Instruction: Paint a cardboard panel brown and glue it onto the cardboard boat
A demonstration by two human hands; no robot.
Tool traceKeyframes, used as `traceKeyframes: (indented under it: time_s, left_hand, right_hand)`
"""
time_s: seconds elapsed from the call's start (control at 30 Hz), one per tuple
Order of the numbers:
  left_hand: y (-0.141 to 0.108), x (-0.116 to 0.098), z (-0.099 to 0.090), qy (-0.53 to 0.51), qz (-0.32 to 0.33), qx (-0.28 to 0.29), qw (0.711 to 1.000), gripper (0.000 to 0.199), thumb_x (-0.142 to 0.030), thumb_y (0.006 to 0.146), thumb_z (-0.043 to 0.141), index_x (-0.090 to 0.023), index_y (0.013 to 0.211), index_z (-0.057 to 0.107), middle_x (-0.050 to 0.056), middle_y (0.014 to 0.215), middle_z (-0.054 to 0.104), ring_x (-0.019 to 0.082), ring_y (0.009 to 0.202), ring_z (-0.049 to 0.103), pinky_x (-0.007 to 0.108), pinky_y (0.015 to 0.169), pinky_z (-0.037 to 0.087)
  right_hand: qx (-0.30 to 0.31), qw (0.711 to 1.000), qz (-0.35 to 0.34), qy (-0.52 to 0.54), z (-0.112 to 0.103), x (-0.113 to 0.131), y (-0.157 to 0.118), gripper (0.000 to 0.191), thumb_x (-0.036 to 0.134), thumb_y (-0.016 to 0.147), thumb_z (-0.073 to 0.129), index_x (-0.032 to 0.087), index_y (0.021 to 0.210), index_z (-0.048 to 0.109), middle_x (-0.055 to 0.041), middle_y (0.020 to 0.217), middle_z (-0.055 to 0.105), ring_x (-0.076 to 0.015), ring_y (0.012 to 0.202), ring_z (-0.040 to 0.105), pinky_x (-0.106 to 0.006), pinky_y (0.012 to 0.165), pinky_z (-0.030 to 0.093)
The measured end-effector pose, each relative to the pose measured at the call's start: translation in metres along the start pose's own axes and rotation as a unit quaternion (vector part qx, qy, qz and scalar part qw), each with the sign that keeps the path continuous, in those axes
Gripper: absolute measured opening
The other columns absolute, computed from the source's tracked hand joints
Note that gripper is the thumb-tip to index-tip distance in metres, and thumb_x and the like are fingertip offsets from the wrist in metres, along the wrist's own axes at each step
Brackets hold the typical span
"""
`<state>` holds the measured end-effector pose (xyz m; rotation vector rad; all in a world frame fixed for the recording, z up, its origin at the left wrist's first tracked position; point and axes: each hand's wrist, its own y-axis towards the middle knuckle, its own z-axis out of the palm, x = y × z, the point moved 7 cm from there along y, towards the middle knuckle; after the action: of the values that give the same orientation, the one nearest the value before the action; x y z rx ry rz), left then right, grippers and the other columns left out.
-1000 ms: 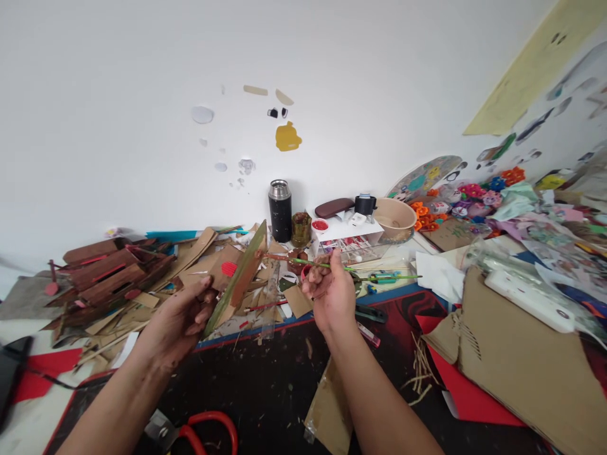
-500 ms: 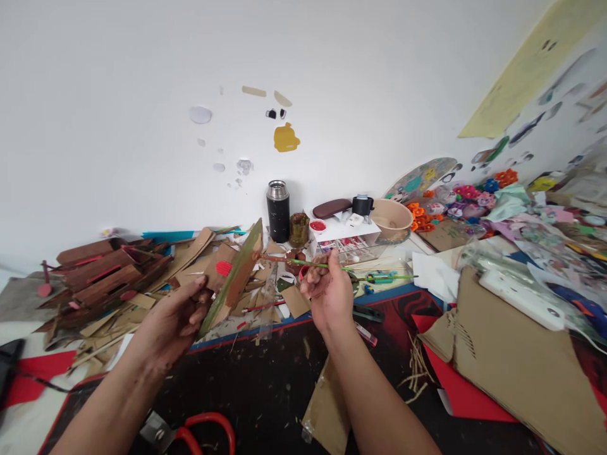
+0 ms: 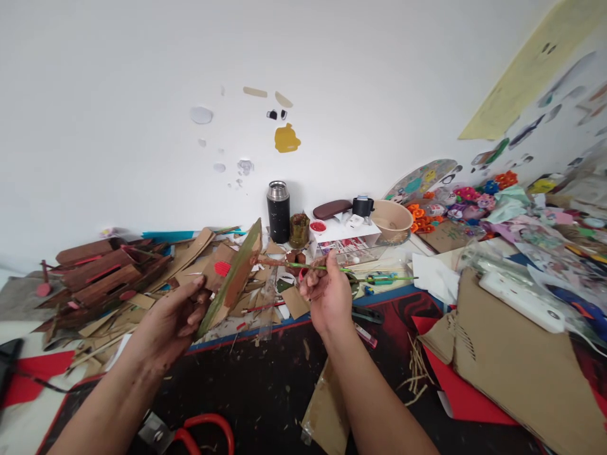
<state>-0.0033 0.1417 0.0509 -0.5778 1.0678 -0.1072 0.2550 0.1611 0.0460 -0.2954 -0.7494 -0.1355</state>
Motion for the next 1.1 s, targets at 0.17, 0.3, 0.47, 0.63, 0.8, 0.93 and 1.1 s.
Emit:
traceKeyframes:
  time_s: [0.17,0.3,0.47,0.63,0.8,0.93,1.1]
  left_hand:
    - [0.001,0.000,0.000,-0.002,0.006,0.008,1.000,0.019,-0.022,0.068,0.079,-0.016,0.070,0.061,-0.006,0.055,0.053,0.002,0.030,0.033,0.010,0.023,0.020]
    - [0.001,0.000,-0.002,-0.006,0.005,0.007,1.000,0.018,-0.022,0.070,0.077,-0.016,0.069,0.061,-0.006,0.055,0.052,0.002,0.030,0.033,0.010,0.023,0.019]
    - [0.001,0.000,-0.002,-0.003,0.004,0.005,1.000,0.014,-0.020,0.072,0.074,-0.015,0.069,0.061,-0.006,0.055,0.052,0.002,0.030,0.033,0.010,0.023,0.020]
    - [-0.001,-0.001,0.001,0.000,0.000,-0.004,1.000,0.013,-0.019,0.074,0.072,-0.015,0.068,0.061,-0.005,0.054,0.051,0.002,0.030,0.032,0.010,0.023,0.020]
    - [-0.002,0.000,0.001,-0.001,-0.005,-0.002,1.000,0.013,-0.019,0.073,0.073,-0.016,0.068,0.060,-0.006,0.055,0.052,0.002,0.030,0.033,0.010,0.023,0.020]
    - [0.001,0.003,-0.001,0.007,-0.001,0.005,1.000,0.018,-0.023,0.070,0.077,-0.015,0.069,0.061,-0.006,0.054,0.053,0.002,0.030,0.033,0.010,0.023,0.019]
    - [0.002,0.003,0.000,0.027,0.013,0.016,0.999,0.024,-0.025,0.062,0.083,-0.014,0.069,0.064,-0.007,0.052,0.053,0.001,0.032,0.032,0.009,0.024,0.019]
  right_hand:
    - [0.008,1.000,0.000,0.001,0.001,-0.002,-0.001,0.058,0.069,0.082,0.077,0.021,0.060,0.055,0.0056,0.043,0.052,-0.0117,0.034,0.053,-0.023,0.037,0.038]
    - [0.007,1.000,-0.006,-0.003,0.000,-0.003,0.000,0.057,0.070,0.082,0.076,0.021,0.061,0.055,0.0061,0.043,0.053,-0.0114,0.033,0.052,-0.024,0.038,0.039]
    - [0.005,1.000,0.002,0.002,0.002,-0.004,0.000,0.056,0.069,0.082,0.077,0.021,0.062,0.056,0.0058,0.042,0.052,-0.0127,0.034,0.054,-0.023,0.035,0.034]
    - [0.008,1.000,0.008,-0.004,0.005,-0.003,-0.003,0.057,0.072,0.079,0.078,0.018,0.068,0.061,0.0056,0.043,0.053,-0.0130,0.034,0.055,-0.021,0.033,0.032]
    - [0.014,1.000,0.002,-0.001,0.004,-0.003,-0.003,0.059,0.073,0.076,0.079,0.017,0.067,0.063,0.0052,0.043,0.054,-0.0123,0.033,0.055,-0.020,0.032,0.033]
    - [0.018,1.000,-0.006,0.016,0.003,-0.001,-0.001,0.057,0.070,0.078,0.080,0.018,0.066,0.060,0.0045,0.046,0.056,-0.0123,0.034,0.055,-0.020,0.033,0.034]
    - [-0.002,0.999,-0.015,0.035,-0.001,0.007,0.001,0.049,0.064,0.084,0.077,0.020,0.074,0.061,0.0050,0.048,0.058,-0.0124,0.035,0.055,-0.021,0.033,0.037]
